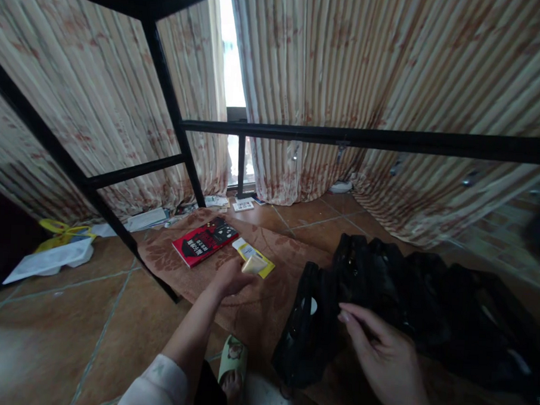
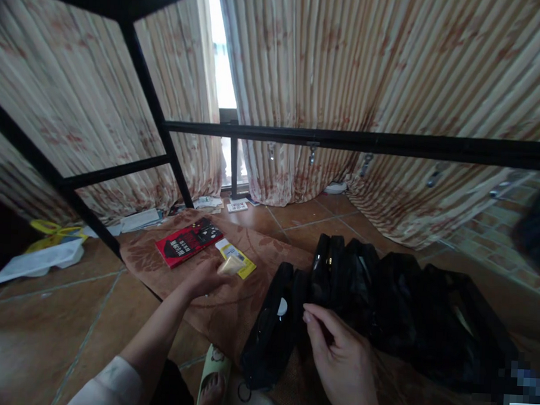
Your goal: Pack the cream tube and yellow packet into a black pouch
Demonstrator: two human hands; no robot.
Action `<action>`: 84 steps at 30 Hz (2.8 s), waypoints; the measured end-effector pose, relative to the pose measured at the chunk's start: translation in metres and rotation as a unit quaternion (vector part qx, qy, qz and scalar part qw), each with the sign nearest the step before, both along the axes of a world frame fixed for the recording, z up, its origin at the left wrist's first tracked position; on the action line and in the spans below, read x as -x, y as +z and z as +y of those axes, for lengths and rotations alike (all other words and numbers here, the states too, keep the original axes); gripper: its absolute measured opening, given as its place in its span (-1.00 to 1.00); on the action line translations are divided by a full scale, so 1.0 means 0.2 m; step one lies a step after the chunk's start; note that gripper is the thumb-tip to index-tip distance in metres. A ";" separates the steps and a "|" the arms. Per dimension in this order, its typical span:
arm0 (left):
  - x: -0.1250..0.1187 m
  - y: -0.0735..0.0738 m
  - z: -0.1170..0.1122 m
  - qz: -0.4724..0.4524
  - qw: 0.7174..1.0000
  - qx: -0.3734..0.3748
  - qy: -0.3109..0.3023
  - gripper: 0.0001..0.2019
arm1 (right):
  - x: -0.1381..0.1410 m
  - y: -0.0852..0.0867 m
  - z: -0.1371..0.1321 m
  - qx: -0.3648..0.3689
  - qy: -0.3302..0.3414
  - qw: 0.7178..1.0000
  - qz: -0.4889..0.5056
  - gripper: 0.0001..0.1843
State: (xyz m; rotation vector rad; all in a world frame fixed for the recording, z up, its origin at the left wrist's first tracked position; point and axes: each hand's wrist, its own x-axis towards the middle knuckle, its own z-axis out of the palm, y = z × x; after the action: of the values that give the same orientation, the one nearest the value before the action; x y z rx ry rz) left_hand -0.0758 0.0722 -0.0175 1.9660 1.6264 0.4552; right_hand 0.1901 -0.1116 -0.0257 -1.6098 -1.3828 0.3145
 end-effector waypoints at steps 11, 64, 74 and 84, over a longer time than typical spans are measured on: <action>-0.31 0.22 -0.39 -0.298 0.919 -0.074 -0.246 -0.50 | 0.08 0.08 0.02 0.018 0.036 0.971 0.236 -0.60; -0.41 0.16 -0.36 -0.346 0.877 -0.031 -0.331 -0.55 | 0.00 0.09 0.10 -0.100 -0.069 0.849 0.515 -0.52; -0.41 0.15 -0.35 -0.339 0.882 -0.055 -0.322 -0.57 | 0.00 0.09 0.10 -0.082 -0.064 0.849 0.519 -0.44; -0.43 0.15 -0.35 -0.333 0.880 -0.102 -0.324 -0.61 | 0.00 0.11 0.10 -0.060 -0.035 0.850 0.522 -0.33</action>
State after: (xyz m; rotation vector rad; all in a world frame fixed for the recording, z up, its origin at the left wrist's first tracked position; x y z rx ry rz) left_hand 0.0099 0.0027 0.0125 2.0274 0.4696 0.9154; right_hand 0.1892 -0.0917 -0.0047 -1.0598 -0.4740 0.8811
